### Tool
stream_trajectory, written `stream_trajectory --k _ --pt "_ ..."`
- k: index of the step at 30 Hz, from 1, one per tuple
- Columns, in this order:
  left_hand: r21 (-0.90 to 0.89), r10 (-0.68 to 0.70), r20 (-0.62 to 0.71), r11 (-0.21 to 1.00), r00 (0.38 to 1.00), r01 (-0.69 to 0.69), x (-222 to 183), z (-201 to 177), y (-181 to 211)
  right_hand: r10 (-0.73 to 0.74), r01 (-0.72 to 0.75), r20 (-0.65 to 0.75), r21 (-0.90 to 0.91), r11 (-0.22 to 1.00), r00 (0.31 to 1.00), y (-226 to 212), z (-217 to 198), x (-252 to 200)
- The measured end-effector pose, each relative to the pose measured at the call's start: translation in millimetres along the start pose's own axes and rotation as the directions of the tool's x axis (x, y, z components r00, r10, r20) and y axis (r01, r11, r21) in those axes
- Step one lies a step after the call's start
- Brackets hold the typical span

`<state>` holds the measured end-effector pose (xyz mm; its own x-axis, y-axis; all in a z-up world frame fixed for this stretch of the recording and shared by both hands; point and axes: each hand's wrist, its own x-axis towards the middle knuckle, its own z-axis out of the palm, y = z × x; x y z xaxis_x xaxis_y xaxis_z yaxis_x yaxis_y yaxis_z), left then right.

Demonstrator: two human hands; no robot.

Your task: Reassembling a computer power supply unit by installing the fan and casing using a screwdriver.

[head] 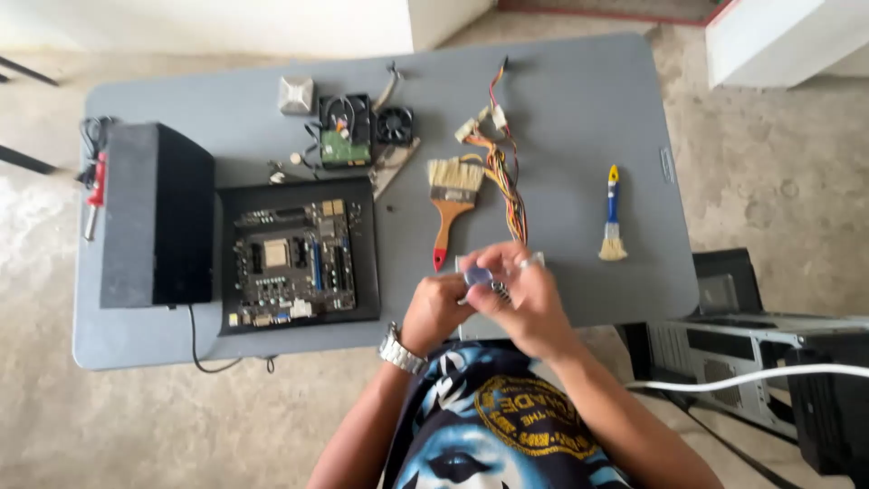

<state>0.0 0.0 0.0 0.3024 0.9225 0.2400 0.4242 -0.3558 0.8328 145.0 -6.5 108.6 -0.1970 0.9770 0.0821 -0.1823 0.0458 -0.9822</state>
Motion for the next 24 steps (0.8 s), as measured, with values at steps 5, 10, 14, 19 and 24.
stream_trajectory --k 5,10,14,19,24 --pt "-0.012 -0.005 0.086 1.0 0.996 0.006 -6.0 23.6 -7.5 -0.067 0.003 0.298 0.21 0.978 0.952 19.2 -21.8 3.8" --pt "-0.137 0.009 0.322 0.99 0.947 0.037 8.7 -1.0 41.7 0.113 -0.293 0.625 0.193 0.936 0.772 -12.0 -48.2 22.8" --pt "-0.042 -0.053 0.176 0.997 0.983 0.061 2.6 12.0 14.9 0.151 -0.121 0.229 -0.141 0.983 0.962 -24.4 -43.1 15.2" --pt "0.045 -0.14 -0.026 0.989 0.99 0.141 1.3 19.7 -3.8 0.094 -0.114 -0.072 -0.353 0.929 0.993 -24.1 -21.1 -8.3" --pt "-0.01 -0.025 -0.053 1.0 0.998 0.024 5.9 27.2 2.5 0.009 -0.033 -0.219 -0.105 0.994 0.976 7.0 -12.1 -9.1"
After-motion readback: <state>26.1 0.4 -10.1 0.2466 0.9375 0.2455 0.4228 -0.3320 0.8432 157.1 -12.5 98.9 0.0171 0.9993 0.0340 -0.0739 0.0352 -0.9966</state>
